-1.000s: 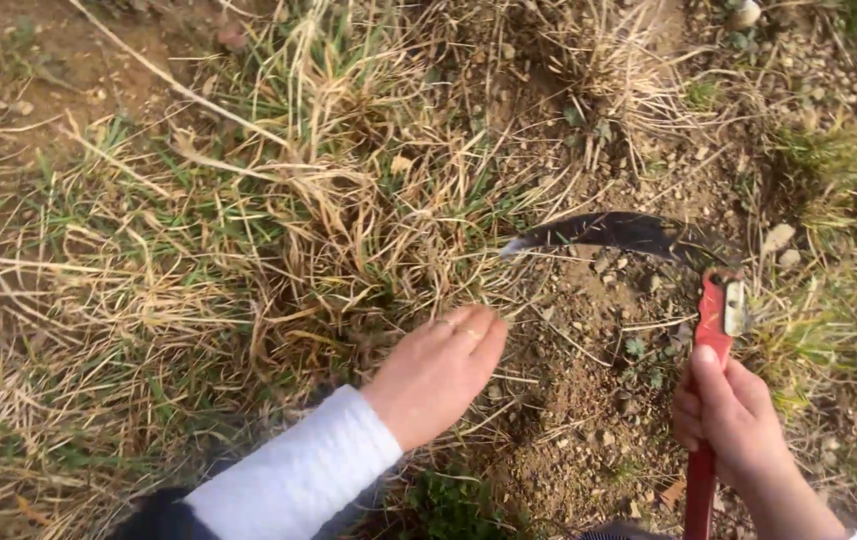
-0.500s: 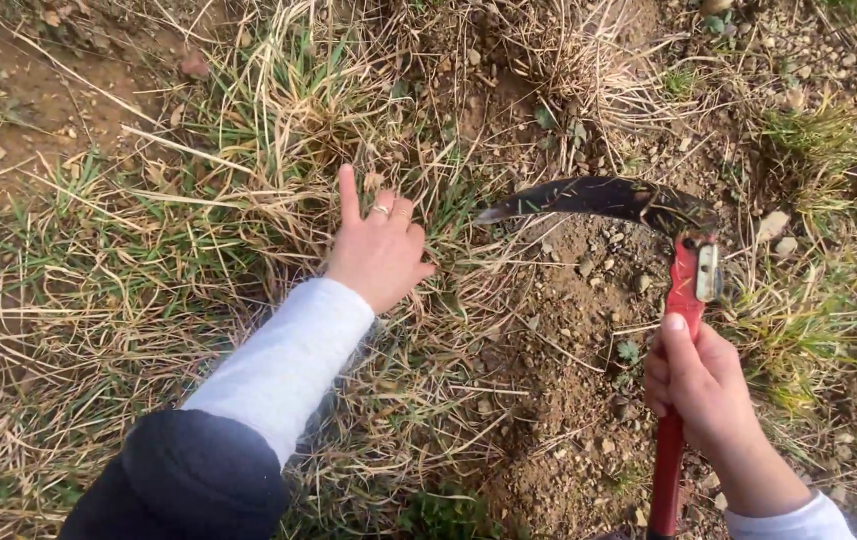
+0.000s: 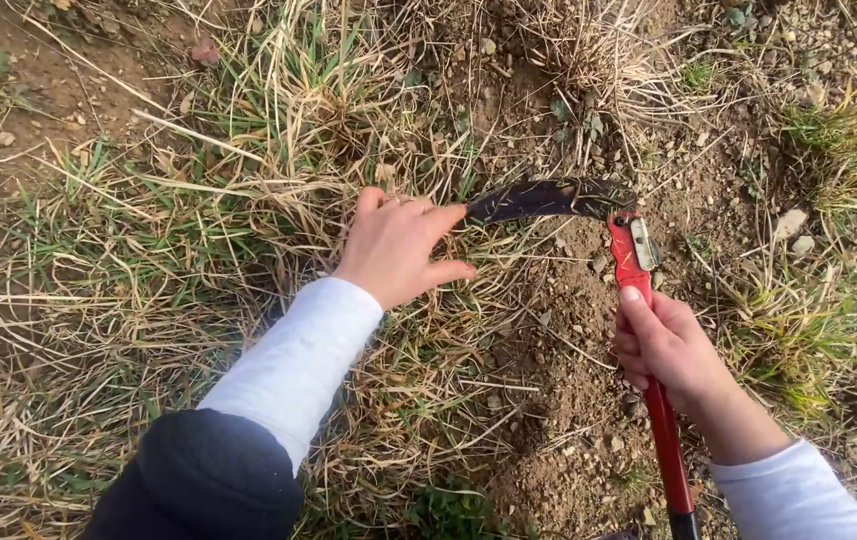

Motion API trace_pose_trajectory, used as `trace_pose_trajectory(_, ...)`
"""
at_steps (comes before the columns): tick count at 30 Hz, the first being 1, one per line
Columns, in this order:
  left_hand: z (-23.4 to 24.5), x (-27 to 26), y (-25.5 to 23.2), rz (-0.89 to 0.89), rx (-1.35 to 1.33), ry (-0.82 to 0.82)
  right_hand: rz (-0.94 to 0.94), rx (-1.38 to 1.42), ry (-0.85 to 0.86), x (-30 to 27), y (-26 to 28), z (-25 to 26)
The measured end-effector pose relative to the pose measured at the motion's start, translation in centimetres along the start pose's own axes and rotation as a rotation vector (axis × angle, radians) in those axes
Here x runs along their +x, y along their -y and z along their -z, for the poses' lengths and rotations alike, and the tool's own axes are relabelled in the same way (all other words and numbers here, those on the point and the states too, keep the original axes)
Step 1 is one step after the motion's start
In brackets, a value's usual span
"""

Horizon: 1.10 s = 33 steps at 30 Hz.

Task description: The person cuts dry grass in a sloped yard using a hand sickle. They gather clumps of grass with one hand, slice through the stems with the sickle held in the other hand, and pull cut grass aside as they work across patches of the slope.

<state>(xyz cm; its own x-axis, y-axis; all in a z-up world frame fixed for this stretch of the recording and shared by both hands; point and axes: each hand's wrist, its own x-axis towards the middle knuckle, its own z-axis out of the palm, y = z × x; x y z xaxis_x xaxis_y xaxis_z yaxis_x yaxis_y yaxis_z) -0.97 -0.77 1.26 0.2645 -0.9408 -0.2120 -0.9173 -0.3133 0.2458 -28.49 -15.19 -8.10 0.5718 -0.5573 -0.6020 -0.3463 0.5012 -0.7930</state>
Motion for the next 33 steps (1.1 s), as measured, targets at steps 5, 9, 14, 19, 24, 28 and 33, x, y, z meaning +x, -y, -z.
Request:
trace_pose_trajectory(5,-3.0,0.9,-1.2,-0.109,0.061,0.031,0.000,-0.014,0.007,0.6,-0.7,0.6)
trace_pose_trajectory(9,-6.6,0.7,-0.5,-0.170,0.037,0.144,-0.033,-0.022,0.025,0.4,-1.4,0.8)
trace_pose_trajectory(14,-7.6,0.1,1.0,-0.156,-0.010,-0.002,-0.055,0.017,0.049,0.3,-2.2,0.8)
trace_pose_trajectory(19,-6.5,-0.4,0.1,-0.142,-0.050,-0.019,-0.095,-0.062,0.102,0.1,-2.1,-0.5)
trace_pose_trajectory(24,-6.7,-1.2,0.2,-0.170,-0.012,-0.091,-0.005,-0.143,0.063,0.2,-3.2,0.9)
trace_pose_trajectory(28,-3.4,-0.6,-1.2,-0.080,-0.151,-0.059,-0.011,-0.231,0.214,-0.5,-4.2,1.5)
trace_pose_trajectory(33,0.0,-2.3,-4.2,-0.045,-0.200,0.124,-0.150,-0.264,0.257,-4.6,-7.4,10.2)
